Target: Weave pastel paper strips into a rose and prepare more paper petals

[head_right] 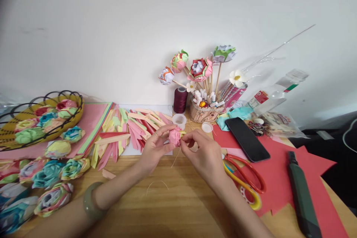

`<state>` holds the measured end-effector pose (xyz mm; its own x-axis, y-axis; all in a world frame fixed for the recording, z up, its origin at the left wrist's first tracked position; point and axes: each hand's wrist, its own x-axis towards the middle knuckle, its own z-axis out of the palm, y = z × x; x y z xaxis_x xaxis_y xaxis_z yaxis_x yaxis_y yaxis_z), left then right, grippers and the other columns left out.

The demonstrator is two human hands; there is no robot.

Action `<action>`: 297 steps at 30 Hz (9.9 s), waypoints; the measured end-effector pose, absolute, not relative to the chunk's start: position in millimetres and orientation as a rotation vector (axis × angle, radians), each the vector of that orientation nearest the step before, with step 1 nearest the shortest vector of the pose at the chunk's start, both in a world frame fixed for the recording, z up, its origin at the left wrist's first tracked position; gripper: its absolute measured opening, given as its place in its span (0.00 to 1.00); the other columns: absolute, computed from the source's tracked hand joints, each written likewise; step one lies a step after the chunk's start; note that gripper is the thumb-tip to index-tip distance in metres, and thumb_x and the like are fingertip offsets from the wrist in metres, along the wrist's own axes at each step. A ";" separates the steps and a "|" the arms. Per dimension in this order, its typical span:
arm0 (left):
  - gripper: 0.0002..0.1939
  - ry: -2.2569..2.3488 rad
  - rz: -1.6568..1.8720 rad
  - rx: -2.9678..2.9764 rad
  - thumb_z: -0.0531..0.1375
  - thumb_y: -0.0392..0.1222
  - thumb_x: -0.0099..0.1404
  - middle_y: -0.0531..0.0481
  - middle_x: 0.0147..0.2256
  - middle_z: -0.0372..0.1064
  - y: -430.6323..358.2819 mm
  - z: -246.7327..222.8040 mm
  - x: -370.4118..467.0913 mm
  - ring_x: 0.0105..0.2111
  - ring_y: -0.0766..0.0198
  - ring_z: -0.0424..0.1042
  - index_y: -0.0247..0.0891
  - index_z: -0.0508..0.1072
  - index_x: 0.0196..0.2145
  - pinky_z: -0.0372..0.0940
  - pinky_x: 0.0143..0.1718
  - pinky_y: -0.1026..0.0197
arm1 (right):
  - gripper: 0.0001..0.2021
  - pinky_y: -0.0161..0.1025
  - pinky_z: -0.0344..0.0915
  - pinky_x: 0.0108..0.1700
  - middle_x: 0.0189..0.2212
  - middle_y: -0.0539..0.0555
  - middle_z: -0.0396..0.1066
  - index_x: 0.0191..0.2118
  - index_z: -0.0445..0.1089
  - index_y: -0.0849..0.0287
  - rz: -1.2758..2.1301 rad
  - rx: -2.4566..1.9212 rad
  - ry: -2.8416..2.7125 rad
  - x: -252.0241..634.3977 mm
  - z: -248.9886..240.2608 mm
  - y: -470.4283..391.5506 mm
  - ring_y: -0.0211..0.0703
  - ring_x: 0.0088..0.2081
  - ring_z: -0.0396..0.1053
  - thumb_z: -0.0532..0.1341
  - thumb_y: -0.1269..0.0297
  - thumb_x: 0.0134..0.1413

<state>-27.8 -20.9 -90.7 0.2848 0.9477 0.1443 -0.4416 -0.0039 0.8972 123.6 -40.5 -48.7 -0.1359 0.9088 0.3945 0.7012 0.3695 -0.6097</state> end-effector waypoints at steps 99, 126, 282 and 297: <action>0.19 0.691 1.120 0.849 0.65 0.40 0.50 0.50 0.32 0.72 -21.5 -88.8 -26.7 0.33 0.64 0.69 0.39 0.71 0.42 0.63 0.38 0.60 | 0.09 0.30 0.49 0.13 0.16 0.45 0.58 0.30 0.67 0.60 0.966 -1.459 -1.817 124.8 -43.5 -37.5 0.29 0.12 0.52 0.52 0.64 0.54; 0.19 0.690 1.143 0.861 0.65 0.39 0.49 0.49 0.34 0.71 -21.1 -87.9 -27.3 0.35 0.63 0.69 0.39 0.71 0.41 0.64 0.37 0.61 | 0.16 0.31 0.49 0.14 0.14 0.46 0.59 0.24 0.66 0.60 1.345 -1.436 -1.522 127.6 -35.8 -36.0 0.30 0.14 0.53 0.56 0.52 0.50; 0.26 0.533 1.038 0.742 0.58 0.50 0.57 0.44 0.51 0.64 -19.1 -84.2 -32.6 0.44 0.56 0.68 0.45 0.62 0.53 0.66 0.36 0.58 | 0.06 0.35 0.57 0.25 0.24 0.51 0.66 0.29 0.69 0.58 0.604 -1.294 -1.721 125.9 -46.6 -43.2 0.37 0.25 0.61 0.58 0.64 0.54; 0.23 0.409 1.013 0.685 0.61 0.37 0.55 0.51 0.46 0.66 -16.7 -86.5 -36.8 0.38 0.64 0.69 0.49 0.67 0.49 0.67 0.34 0.63 | 0.05 0.34 0.61 0.28 0.30 0.51 0.65 0.38 0.67 0.55 0.434 -1.194 -1.689 125.3 -49.3 -43.0 0.37 0.29 0.63 0.57 0.68 0.55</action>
<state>-36.8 -16.7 -86.5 0.4817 0.8763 -0.0031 -0.6330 0.3504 0.6903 125.3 -43.0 -49.3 -0.0327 0.8605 0.5084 0.5092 0.4521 -0.7323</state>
